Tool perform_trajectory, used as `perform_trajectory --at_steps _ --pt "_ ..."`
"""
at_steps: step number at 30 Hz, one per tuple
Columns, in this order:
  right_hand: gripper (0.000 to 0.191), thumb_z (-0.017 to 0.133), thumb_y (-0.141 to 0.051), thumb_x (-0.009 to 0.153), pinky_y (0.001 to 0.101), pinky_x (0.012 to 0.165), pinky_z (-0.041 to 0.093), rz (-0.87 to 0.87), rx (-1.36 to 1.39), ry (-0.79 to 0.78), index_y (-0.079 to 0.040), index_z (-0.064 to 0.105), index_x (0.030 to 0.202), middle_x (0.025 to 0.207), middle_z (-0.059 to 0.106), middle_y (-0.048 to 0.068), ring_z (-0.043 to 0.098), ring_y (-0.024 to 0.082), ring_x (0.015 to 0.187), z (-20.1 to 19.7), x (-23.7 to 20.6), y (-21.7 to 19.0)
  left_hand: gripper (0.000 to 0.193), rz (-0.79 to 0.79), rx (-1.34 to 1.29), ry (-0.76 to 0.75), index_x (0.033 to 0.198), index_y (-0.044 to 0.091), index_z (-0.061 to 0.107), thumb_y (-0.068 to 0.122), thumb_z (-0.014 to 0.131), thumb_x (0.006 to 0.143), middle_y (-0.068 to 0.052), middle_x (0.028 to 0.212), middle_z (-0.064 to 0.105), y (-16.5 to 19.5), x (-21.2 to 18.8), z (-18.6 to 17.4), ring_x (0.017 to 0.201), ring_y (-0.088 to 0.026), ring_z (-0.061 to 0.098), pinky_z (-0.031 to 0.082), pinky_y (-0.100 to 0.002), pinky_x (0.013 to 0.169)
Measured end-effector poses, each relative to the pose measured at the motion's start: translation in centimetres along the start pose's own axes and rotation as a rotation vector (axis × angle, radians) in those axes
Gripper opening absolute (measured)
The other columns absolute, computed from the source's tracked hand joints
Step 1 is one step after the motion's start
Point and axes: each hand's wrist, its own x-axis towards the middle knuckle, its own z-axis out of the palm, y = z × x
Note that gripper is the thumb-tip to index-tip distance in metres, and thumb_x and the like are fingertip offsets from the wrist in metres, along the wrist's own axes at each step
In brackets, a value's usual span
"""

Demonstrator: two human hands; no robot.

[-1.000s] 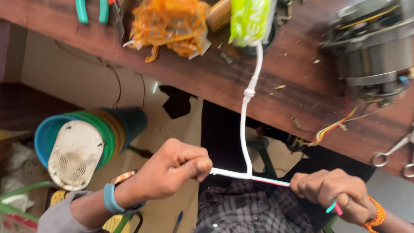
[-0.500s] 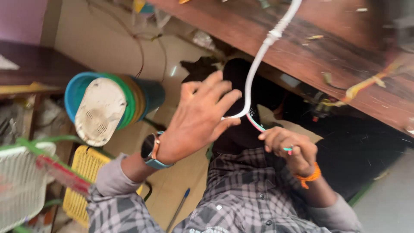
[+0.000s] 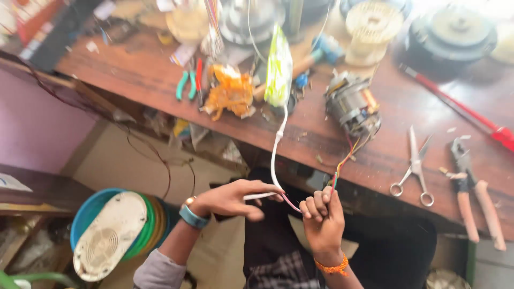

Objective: The person sits on a chair and cuts open the plastic packaging of a white cable with scissors. They unwrap the coiled cable, separate the inner colored wires, cut and strip the wire ends, twist the strands, and use a screwdriver on a component while handling the motor unit on the workbench.

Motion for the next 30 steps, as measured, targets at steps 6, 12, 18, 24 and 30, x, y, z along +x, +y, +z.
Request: perform_trajectory --at_steps 6,12,18,24,30 --pt "0.027 0.038 -0.024 0.113 0.0243 0.062 0.038 0.211 0.302 0.083 -0.009 0.048 0.093 0.068 0.033 -0.005 0.035 0.006 0.056 1.4 3.6 0.0 0.074 0.239 0.092 0.425 0.144 0.007 0.055 0.017 0.088 0.078 -0.008 0.144 0.054 -2.4 0.8 0.7 0.130 -0.023 0.051 0.045 -0.036 0.108" --pt "0.026 0.043 -0.026 0.116 0.0308 0.076 0.045 0.122 0.141 -0.147 -0.006 0.051 0.101 0.082 0.046 0.001 0.049 0.013 0.077 3.7 4.9 -0.3 0.016 0.315 0.525 0.552 0.106 0.003 0.074 0.008 0.077 0.091 -0.005 0.110 0.075 -2.3 4.3 2.6 0.106 -0.018 0.064 0.052 -0.034 0.098" --pt "0.045 0.050 -0.038 0.097 0.0424 0.104 0.047 -0.161 -0.535 -0.291 -0.002 0.055 0.125 0.115 0.062 0.013 0.058 0.025 0.118 2.3 3.9 0.7 0.014 0.186 -0.026 0.745 0.104 -0.002 0.072 0.010 0.067 0.098 -0.006 0.098 0.075 -3.3 7.6 4.2 0.089 -0.007 0.068 0.056 -0.024 0.080" --pt "0.046 0.045 -0.035 0.122 0.0456 0.102 0.049 -0.176 -0.230 -0.411 0.003 0.059 0.100 0.095 0.062 0.015 0.060 0.032 0.108 -0.7 5.1 1.5 0.016 0.208 -0.435 0.804 0.107 0.004 0.063 0.018 0.056 0.108 -0.008 0.097 0.077 -4.6 9.6 5.4 0.079 -0.005 0.062 0.049 -0.021 0.072" --pt "0.050 0.038 -0.043 0.112 0.0358 0.077 0.048 -0.284 -0.361 -0.259 -0.005 0.052 0.082 0.071 0.048 0.007 0.053 0.023 0.079 1.9 7.1 -0.1 0.019 0.245 -0.485 0.748 0.106 0.002 0.064 0.019 0.055 0.108 -0.009 0.097 0.073 -3.4 10.1 4.8 0.084 -0.010 0.065 0.051 -0.026 0.079"
